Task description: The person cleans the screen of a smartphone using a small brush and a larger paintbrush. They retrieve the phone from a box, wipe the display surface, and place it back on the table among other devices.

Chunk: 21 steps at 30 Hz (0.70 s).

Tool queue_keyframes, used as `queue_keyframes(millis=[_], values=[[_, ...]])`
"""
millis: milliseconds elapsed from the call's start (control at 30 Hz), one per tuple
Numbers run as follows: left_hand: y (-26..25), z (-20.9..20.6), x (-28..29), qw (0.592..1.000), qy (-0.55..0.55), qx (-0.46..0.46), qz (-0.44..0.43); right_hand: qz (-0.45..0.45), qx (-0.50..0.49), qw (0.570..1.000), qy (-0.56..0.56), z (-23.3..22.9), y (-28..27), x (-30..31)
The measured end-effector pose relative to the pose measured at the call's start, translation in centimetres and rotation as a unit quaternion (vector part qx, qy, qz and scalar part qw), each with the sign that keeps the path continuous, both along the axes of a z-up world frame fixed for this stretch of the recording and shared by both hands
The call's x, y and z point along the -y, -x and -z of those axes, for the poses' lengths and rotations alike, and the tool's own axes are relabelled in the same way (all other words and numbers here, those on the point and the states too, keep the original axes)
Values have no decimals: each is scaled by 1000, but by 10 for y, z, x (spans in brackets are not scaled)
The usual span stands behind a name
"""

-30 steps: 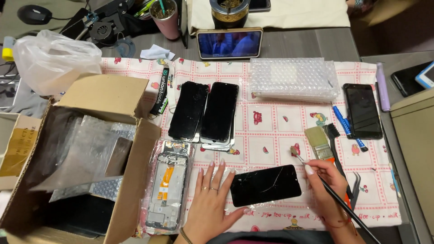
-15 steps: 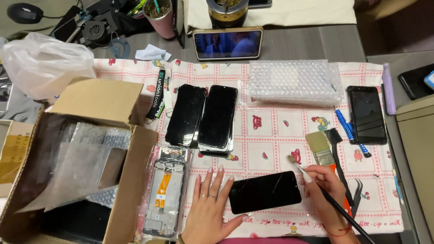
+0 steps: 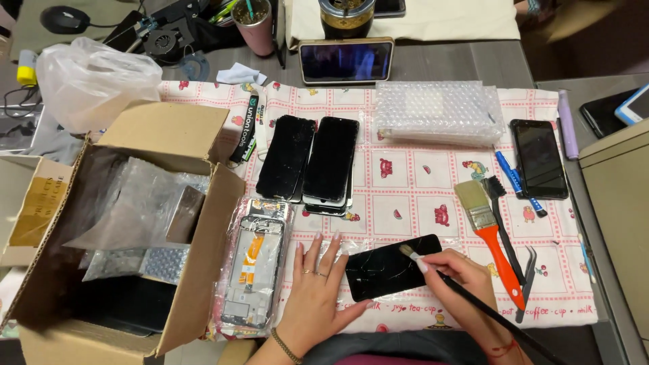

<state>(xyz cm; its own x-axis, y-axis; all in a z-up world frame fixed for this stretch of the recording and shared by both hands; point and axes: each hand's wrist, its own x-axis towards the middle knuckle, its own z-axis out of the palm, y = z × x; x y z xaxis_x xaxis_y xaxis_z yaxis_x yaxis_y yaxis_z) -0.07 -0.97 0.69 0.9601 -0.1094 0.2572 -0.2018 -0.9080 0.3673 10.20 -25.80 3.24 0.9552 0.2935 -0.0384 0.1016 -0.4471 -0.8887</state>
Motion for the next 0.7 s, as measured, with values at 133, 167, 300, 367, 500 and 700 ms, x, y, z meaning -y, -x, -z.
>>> queue_keyframes(millis=[133,167,300,367,500,700], values=[[-2,-5,-3,999,7,-32,22,128,-99,987,-14,-7,-4,3],[-2,-6,-4,999,27,-34,32,159,-132,978,-31,-8,-5,4],[-2,-6,1,997,-10,65,29,176,-147,973,-15,-9,-4,-2],[1,-9,3,995,21,92,41,179,-123,976,-24,-5,-1,-2],[-1,-4,-3,995,19,56,75,191,-138,972,-3,-14,-9,-7],[-4,-2,-2,994,-12,-29,105,51,-167,983,-49,15,17,-13]])
